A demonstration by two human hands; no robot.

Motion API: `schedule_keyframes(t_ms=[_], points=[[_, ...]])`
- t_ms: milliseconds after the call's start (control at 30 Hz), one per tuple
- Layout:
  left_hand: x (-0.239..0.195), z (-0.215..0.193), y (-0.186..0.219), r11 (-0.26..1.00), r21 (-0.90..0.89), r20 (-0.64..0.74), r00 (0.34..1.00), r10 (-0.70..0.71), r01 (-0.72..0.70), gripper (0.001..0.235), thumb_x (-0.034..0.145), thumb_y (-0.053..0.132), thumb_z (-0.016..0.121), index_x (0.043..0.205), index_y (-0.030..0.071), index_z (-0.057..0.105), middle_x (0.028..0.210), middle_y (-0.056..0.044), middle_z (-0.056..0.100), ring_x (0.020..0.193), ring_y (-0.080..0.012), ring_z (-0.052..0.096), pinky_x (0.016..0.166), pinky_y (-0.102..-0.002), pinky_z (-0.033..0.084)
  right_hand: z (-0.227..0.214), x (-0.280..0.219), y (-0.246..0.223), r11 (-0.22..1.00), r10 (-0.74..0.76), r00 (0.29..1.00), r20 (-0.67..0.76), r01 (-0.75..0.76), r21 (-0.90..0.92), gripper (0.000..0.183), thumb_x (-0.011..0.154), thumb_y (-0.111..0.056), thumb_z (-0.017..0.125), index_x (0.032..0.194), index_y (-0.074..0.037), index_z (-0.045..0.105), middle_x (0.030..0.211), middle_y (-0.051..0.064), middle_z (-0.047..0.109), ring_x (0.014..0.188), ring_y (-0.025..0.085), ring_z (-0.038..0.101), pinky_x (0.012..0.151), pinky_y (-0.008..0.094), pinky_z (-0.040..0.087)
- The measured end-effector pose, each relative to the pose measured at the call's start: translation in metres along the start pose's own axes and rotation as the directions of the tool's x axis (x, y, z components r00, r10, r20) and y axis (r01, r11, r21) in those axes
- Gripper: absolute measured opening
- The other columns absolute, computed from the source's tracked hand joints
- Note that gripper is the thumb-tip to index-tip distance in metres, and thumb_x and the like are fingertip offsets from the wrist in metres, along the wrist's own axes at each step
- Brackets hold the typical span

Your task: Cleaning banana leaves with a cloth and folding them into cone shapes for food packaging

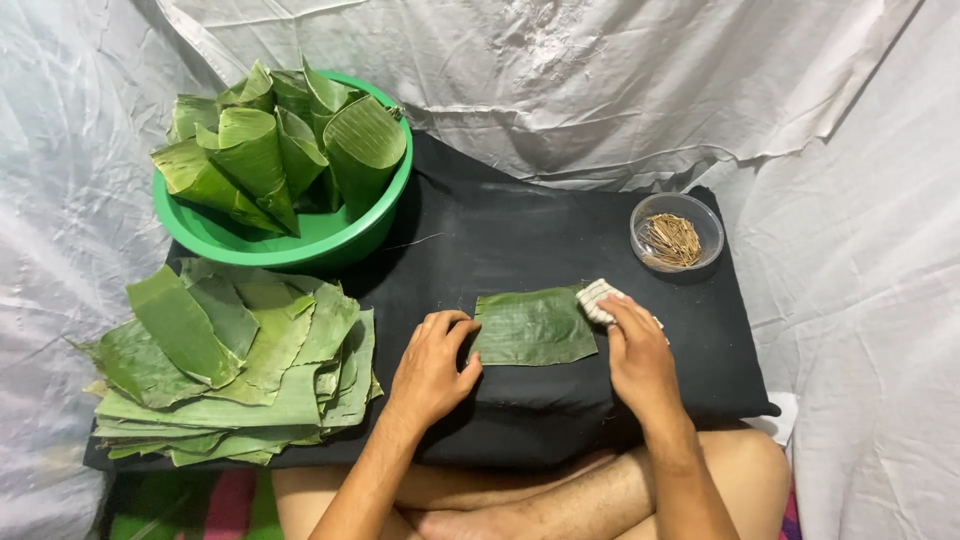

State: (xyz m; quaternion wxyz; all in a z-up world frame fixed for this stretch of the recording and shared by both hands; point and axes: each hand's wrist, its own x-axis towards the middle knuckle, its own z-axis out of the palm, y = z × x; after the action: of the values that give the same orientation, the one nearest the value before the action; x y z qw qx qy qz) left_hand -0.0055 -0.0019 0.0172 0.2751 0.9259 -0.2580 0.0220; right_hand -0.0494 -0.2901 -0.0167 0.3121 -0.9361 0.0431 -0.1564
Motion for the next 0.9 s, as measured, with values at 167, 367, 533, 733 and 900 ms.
schedule_keyframes(t_ms=[167, 367, 533, 733, 900], points=[[0.002, -0.003, 0.005, 0.999, 0.037, 0.026, 1.000, 0.007, -0.008, 0.042, 0.085, 0.016, 0.065, 0.125, 0.003, 0.066, 0.121, -0.015, 0.060, 0.124, -0.0320, 0.054, 0.101, -0.041, 0.044, 0.002, 0.004, -0.039, 0.995, -0.051, 0.995, -0.087, 0.057, 0.078, 0.041, 0.091, 0.010, 0.051, 0.122, -0.009, 0.071, 0.127, 0.016, 0.069, 0.131, 0.039, 0.057, 0.114, 0.053, 0.039], [0.000, -0.001, 0.000, 0.999, 0.045, 0.049, 0.999, 0.007, -0.009, 0.048, 0.084, 0.016, 0.064, 0.129, 0.003, 0.063, 0.124, -0.016, 0.058, 0.127, -0.0336, 0.051, 0.104, -0.041, 0.042, 0.037, -0.009, -0.093, 0.944, -0.325, 0.945, 0.046, 0.320, 0.084, 0.048, 0.084, 0.012, 0.056, 0.116, -0.019, 0.075, 0.126, 0.009, 0.070, 0.127, 0.033, 0.059, 0.111, 0.049, 0.041], [-0.001, 0.015, -0.005, 1.000, 0.002, -0.109, 0.994, 0.015, -0.015, 0.048, 0.078, 0.016, 0.064, 0.124, 0.003, 0.064, 0.130, -0.014, 0.056, 0.121, -0.0308, 0.053, 0.102, -0.041, 0.044, 0.049, -0.019, -0.107, 0.943, -0.324, 0.935, 0.141, 0.308, 0.128, 0.045, 0.078, 0.006, 0.061, 0.119, -0.011, 0.071, 0.138, 0.009, 0.062, 0.134, 0.031, 0.050, 0.112, 0.045, 0.040], [-0.001, 0.013, -0.003, 0.998, 0.020, -0.157, 0.986, 0.055, -0.052, 0.049, 0.077, 0.016, 0.065, 0.124, 0.003, 0.064, 0.127, -0.013, 0.056, 0.118, -0.0297, 0.054, 0.102, -0.039, 0.044, 0.048, -0.020, -0.078, 0.967, -0.254, 0.960, 0.122, 0.252, 0.028, 0.043, 0.082, 0.001, 0.062, 0.121, -0.015, 0.072, 0.140, 0.004, 0.062, 0.135, 0.028, 0.050, 0.114, 0.043, 0.038], [0.000, 0.014, -0.003, 0.999, 0.031, -0.122, 0.992, 0.032, -0.029, 0.048, 0.078, 0.016, 0.065, 0.124, 0.002, 0.064, 0.129, -0.013, 0.055, 0.120, -0.0295, 0.053, 0.102, -0.040, 0.044, 0.038, -0.020, -0.045, 0.984, -0.152, 0.984, 0.098, 0.160, -0.083, 0.047, 0.083, 0.004, 0.061, 0.123, -0.020, 0.071, 0.143, 0.003, 0.061, 0.137, 0.026, 0.050, 0.119, 0.045, 0.038]])
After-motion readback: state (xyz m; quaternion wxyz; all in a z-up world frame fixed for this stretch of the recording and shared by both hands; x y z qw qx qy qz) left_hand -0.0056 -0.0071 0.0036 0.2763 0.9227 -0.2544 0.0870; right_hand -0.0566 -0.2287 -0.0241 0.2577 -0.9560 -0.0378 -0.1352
